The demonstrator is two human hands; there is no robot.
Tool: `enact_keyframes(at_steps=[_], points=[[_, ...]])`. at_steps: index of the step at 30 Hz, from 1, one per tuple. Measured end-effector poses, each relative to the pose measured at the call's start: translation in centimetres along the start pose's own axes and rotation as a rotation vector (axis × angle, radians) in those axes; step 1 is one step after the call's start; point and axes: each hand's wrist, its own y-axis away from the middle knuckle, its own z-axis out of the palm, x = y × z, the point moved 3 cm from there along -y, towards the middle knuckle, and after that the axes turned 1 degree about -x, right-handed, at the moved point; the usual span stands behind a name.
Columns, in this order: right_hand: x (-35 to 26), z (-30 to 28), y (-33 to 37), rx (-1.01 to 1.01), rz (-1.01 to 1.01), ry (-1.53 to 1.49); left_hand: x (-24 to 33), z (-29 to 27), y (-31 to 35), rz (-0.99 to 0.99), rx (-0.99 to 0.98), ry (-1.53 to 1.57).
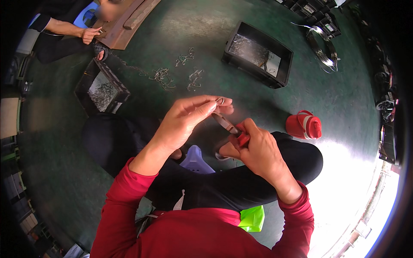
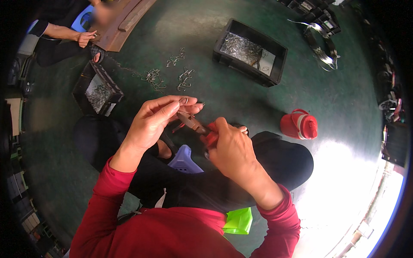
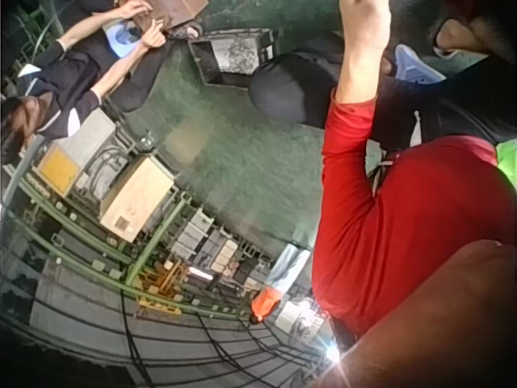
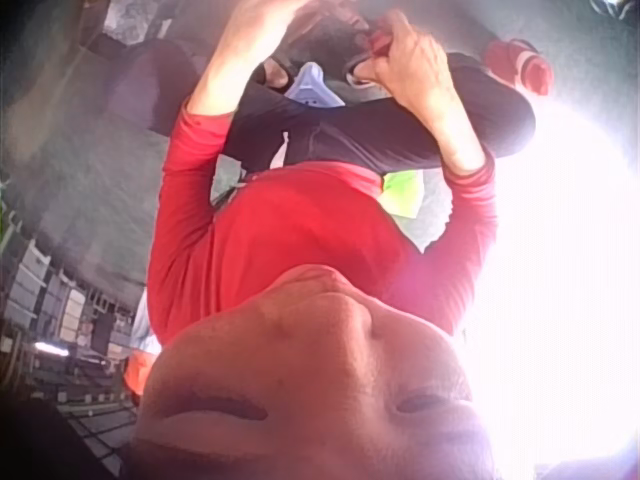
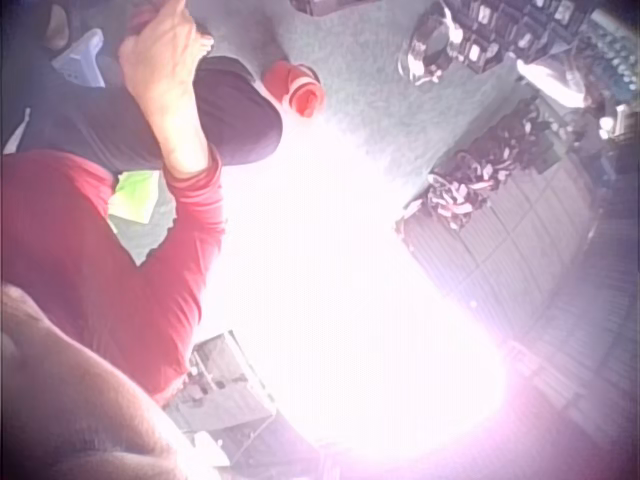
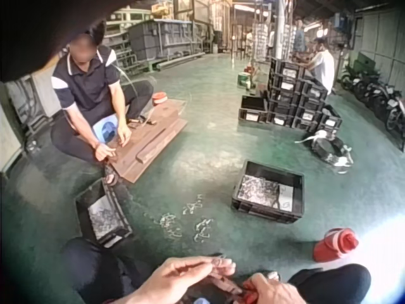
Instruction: The person repeatedly picks up small metal wire pieces from the floor and uses red-handled pliers to bend them into loop shapes. The finished pieces are placed into a black plastic bin nearby. The person continues this repetitive bending process throughout the clip.
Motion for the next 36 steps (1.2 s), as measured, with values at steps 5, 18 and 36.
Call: enact_keyframes(at_steps=[5, 18, 36], points=[[-0.2, 0.1, -0.2, -0.183, 0.102, -0.161, -0.7, -0.1, 0.0, 0.052, 0.002, 0.047], [-0.8, 0.6, -0.1, -0.389, 0.191, -0.319, -0.8, -0.4, 0.2, 0.104, -0.108, 0.129], [1.7, 1.2, -0.6, -0.917, 0.129, -1.012, -0.3, -1.2, -1.3, 0.004, -0.052, 0.088]])
